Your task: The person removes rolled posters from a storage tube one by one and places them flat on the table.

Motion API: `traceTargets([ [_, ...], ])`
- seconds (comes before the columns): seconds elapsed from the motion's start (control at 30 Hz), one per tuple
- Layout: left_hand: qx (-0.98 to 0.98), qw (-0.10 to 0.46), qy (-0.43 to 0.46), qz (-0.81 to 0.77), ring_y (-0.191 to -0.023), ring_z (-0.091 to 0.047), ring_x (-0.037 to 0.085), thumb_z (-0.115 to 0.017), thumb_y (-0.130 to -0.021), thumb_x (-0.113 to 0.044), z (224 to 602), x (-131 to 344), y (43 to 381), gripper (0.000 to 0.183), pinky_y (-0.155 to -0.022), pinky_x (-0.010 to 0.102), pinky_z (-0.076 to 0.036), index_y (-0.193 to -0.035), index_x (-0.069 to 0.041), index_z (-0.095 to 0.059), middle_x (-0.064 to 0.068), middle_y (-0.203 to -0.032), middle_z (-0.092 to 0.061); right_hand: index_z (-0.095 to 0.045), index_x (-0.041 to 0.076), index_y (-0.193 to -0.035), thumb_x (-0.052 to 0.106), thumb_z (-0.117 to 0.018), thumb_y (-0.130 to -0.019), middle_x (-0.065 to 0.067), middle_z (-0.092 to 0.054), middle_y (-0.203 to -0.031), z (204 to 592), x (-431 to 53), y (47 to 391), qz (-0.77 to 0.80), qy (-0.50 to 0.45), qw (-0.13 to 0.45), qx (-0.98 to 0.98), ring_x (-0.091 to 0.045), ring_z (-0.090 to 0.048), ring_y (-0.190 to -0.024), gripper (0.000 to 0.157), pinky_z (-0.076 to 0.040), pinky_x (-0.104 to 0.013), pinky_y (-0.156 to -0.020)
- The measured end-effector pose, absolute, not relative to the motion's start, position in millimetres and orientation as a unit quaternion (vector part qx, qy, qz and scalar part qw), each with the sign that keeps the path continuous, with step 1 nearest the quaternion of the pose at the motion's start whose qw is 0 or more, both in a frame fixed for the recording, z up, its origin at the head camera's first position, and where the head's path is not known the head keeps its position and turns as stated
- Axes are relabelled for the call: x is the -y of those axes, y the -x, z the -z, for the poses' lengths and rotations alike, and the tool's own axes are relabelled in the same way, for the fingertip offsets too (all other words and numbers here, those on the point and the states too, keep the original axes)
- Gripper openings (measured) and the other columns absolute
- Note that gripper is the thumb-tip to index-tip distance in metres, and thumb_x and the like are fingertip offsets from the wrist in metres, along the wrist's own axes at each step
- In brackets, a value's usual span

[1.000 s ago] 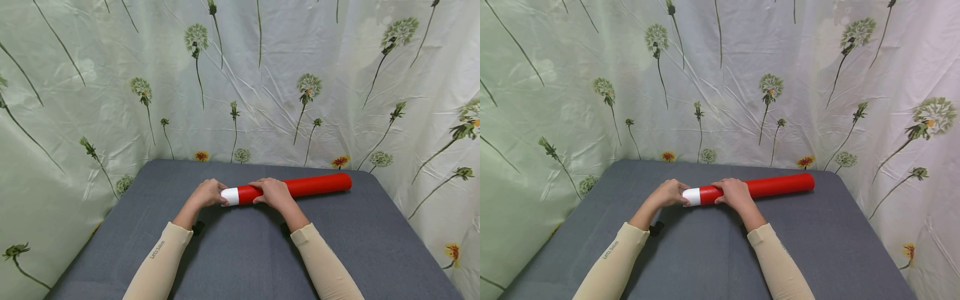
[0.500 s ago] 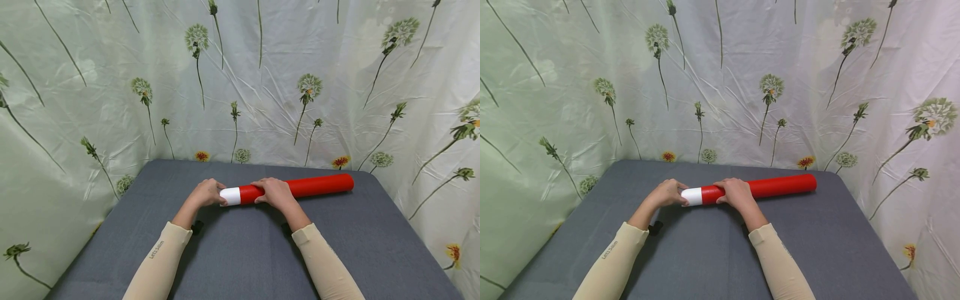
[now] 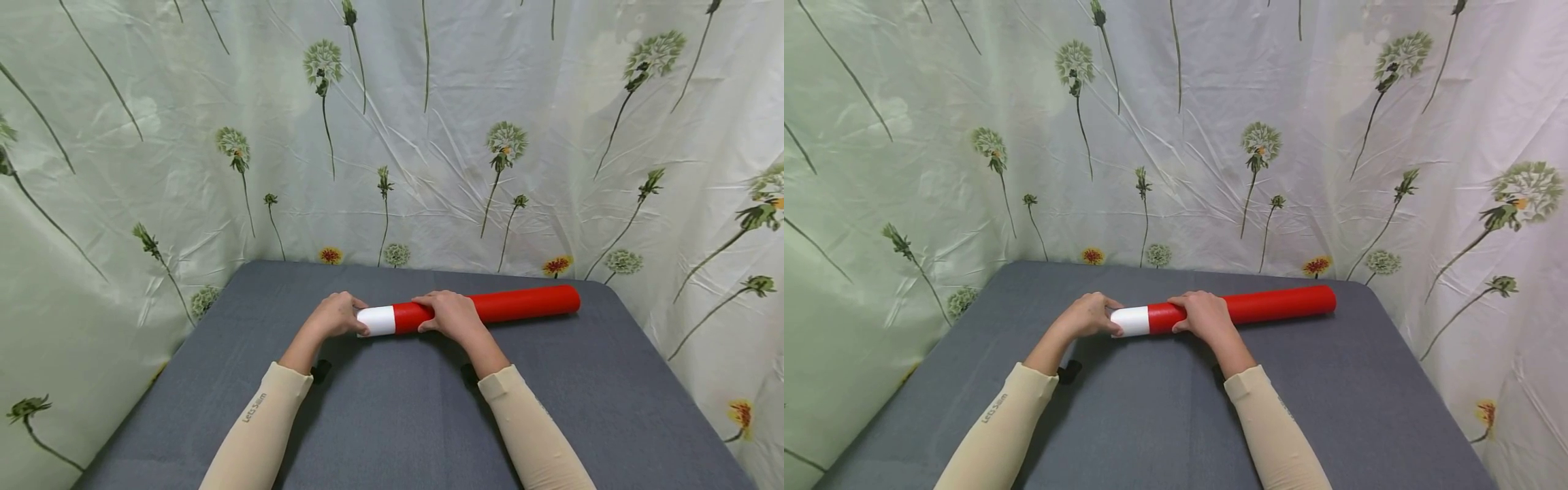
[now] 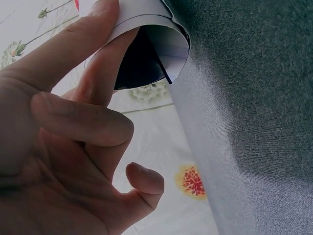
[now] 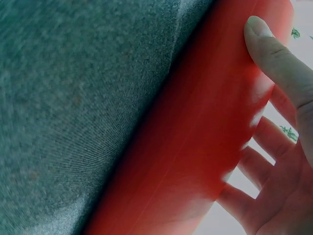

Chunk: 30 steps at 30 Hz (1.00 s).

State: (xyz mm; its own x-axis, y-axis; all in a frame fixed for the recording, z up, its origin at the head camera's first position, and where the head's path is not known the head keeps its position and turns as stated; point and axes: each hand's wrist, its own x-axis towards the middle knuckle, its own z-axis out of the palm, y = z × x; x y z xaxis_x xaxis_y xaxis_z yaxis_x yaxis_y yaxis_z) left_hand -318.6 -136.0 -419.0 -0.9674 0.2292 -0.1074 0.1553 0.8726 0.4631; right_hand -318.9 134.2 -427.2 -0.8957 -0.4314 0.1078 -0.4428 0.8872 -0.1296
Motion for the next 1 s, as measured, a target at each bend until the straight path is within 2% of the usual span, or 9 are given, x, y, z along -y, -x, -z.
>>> traceTargets([
  [0.57,-0.969,0.073,-0.095,-0.214,-0.091,-0.067,0.019,-0.095,-0.079,-0.029,420.8,138.2,315.6,0.057,-0.079,0.036,-0.054,-0.131,-0.016,-0.078,0.009,-0.122,-0.079,-0.067,0.027,-0.146,0.037,-0.088,-0.088,-0.005,-0.071,-0.142,426.3,-135.1,318.6,-0.081,-0.229,0.034,0.969,-0.030,-0.067,-0.127,0.062,-0.058,-0.053,-0.094],
  [1.0,-0.973,0.070,-0.091,-0.203,-0.088,-0.065,0.018,-0.095,-0.079,-0.031,420.0,143.2,313.2,0.059,-0.074,0.034,-0.052,-0.133,-0.016,-0.077,0.011,-0.126,-0.078,-0.068,0.025,-0.145,0.037,-0.087,-0.089,-0.005,-0.072,-0.141,420.3,-138.0,318.9,-0.073,-0.247,0.026,0.966,-0.029,-0.068,-0.125,0.061,-0.058,-0.052,-0.095],
])
